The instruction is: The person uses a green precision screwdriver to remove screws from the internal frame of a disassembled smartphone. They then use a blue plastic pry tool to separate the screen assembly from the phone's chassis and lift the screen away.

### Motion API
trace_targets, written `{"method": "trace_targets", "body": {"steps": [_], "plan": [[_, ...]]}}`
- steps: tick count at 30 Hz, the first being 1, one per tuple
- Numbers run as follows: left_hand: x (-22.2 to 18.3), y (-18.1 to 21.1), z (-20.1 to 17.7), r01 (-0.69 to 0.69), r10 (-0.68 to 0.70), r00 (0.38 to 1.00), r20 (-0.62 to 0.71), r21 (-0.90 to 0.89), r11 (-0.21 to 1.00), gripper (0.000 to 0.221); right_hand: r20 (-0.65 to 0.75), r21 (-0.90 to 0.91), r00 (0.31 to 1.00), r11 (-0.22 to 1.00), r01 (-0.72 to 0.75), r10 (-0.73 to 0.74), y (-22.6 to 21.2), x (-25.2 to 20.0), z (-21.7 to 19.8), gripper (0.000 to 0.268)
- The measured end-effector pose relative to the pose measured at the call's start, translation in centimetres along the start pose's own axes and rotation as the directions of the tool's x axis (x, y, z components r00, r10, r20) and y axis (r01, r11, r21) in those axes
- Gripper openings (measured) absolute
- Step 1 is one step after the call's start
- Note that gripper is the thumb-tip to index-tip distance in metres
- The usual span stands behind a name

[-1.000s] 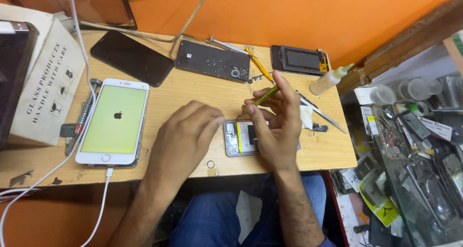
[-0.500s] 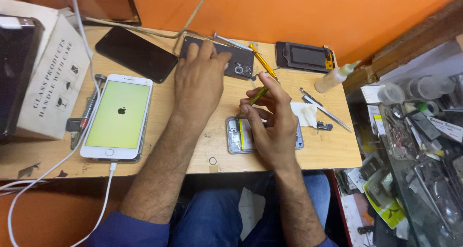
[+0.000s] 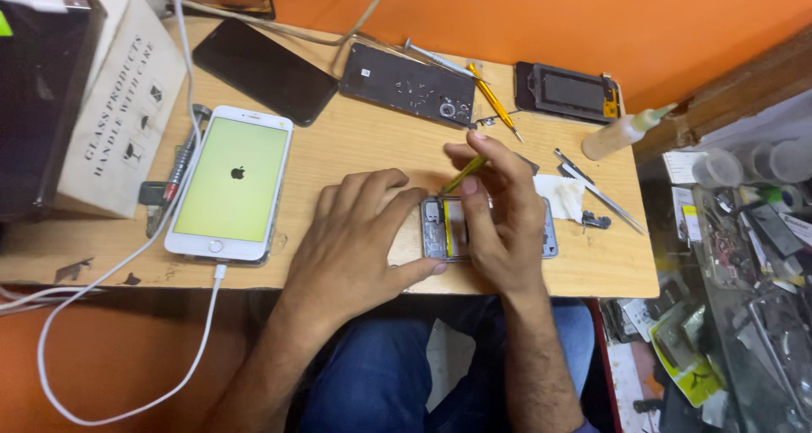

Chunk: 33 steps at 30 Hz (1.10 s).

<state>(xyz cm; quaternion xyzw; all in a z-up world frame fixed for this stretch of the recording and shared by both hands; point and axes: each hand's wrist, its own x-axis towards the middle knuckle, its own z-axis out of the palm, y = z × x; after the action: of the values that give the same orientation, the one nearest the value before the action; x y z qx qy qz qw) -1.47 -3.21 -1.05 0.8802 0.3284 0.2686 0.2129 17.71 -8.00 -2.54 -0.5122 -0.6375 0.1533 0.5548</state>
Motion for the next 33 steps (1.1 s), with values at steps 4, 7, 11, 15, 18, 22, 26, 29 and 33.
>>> {"method": "trace_targets", "body": {"steps": [4,7,11,15,18,22,26,29,33], "plan": [[-0.2,-0.1,0.1,-0.018,0.019,0.999,-0.029,0.029,0.999,0.075,-0.122,-0.1,0.977,0.977,-0.186,0.173,-0.7,0.8,0.5,0.037],[-0.4,-0.4,0.4,-0.037,0.04,0.998,-0.051,0.042,0.998,0.077,0.031,0.109,0.993,0.987,-0.118,0.115,-0.7,0.8,0.6,0.033],[-0.4,-0.5,0.5,-0.033,0.034,0.999,-0.032,0.032,0.999,0.075,-0.032,0.064,0.999,0.998,0.026,-0.024,0.0,0.8,0.5,0.034],[-0.4,-0.4,0.4,-0.033,0.035,0.999,-0.038,0.04,0.999,0.075,-0.016,0.017,0.999,0.999,0.039,-0.039,0.4,0.7,0.4,0.028],[-0.3,-0.3,0.4,-0.036,0.038,0.999,-0.03,0.048,0.998,0.075,-0.056,0.036,0.997,0.998,0.045,-0.043,0.2,0.7,0.7,0.028],[-0.2,-0.2,0.4,-0.035,0.037,0.999,-0.032,0.067,0.997,0.077,0.026,0.164,0.997,0.984,-0.077,0.074,-0.5,0.8,0.8,0.033],[-0.2,-0.1,0.4,-0.031,0.033,0.999,-0.021,0.066,0.997,0.077,-0.053,-0.104,0.998,0.994,0.028,-0.034,-0.8,1.3,0.8,0.032],[-0.2,-0.1,0.4,-0.036,0.038,0.999,-0.025,0.073,0.997,0.078,0.039,0.109,0.999,0.994,0.016,-0.02,-0.9,1.4,0.6,0.033],[-0.1,-0.1,0.4,-0.031,0.031,0.999,-0.011,0.07,0.997,0.077,-0.076,-0.073,0.996,0.996,-0.049,0.043,-0.8,1.3,0.7,0.032]]}}
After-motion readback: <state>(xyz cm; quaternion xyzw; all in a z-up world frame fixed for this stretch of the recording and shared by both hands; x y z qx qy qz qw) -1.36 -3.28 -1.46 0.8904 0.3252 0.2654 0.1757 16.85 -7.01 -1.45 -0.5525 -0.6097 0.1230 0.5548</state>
